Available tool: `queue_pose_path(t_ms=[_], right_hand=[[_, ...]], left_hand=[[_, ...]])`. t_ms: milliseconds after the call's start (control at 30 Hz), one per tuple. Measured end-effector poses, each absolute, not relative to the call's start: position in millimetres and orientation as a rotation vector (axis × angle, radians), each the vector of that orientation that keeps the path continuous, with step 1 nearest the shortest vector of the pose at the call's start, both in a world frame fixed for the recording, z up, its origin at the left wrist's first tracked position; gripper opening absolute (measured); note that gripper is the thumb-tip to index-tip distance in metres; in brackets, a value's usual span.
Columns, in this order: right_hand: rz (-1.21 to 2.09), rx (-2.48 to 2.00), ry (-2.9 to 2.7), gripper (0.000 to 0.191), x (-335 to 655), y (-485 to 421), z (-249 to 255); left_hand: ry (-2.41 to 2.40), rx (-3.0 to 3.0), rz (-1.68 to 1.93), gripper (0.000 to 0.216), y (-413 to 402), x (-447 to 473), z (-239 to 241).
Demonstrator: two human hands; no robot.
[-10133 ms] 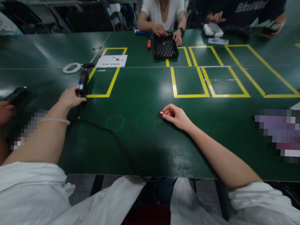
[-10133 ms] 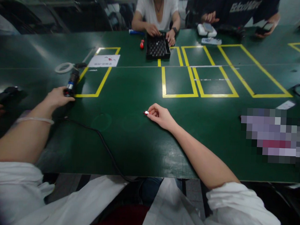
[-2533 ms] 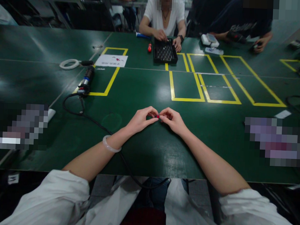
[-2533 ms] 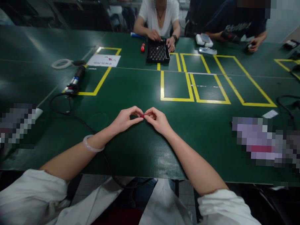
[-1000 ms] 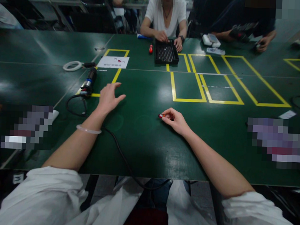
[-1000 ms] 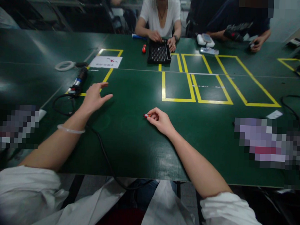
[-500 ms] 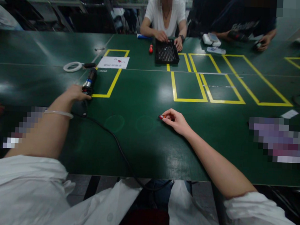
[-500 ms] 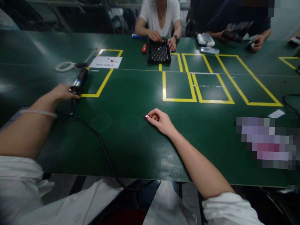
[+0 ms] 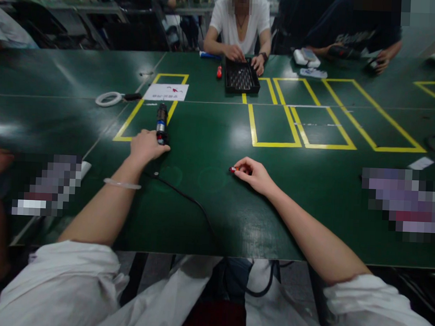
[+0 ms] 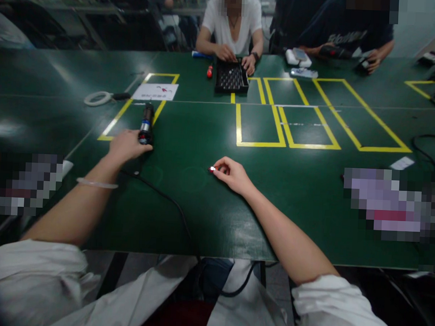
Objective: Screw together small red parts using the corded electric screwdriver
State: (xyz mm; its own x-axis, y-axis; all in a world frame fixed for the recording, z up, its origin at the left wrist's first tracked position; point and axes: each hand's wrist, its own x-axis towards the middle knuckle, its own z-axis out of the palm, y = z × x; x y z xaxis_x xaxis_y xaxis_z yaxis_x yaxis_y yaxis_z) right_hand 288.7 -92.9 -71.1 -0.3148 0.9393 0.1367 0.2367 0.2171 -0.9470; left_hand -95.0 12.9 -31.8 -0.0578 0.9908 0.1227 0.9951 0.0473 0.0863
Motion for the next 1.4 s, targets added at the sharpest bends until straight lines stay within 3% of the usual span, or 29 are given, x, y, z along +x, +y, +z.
queue_pose_path(t_ms=[300, 500, 933, 1400], right_hand=[[1.204, -1.023, -1.608, 0.029, 289, -91, -74], [1.132, -1.058, -1.636, 0.024, 291, -93, -72], [0.758, -1.033, -2.006, 0.01, 298, -97, -67], [0.78, -1.005, -2.04, 0.007, 300, -97, -62]], left_hand=[[-1.804, -2.48, -0.255, 0.058, -63, 43, -28], [-1.562, -2.671, -0.342, 0.06, -103, 86, -31], [-1.552, -2.756, -0.397, 0.065, -116, 93, -32], [-1.573, -2.774, -0.397, 0.075, -117, 92, -39]])
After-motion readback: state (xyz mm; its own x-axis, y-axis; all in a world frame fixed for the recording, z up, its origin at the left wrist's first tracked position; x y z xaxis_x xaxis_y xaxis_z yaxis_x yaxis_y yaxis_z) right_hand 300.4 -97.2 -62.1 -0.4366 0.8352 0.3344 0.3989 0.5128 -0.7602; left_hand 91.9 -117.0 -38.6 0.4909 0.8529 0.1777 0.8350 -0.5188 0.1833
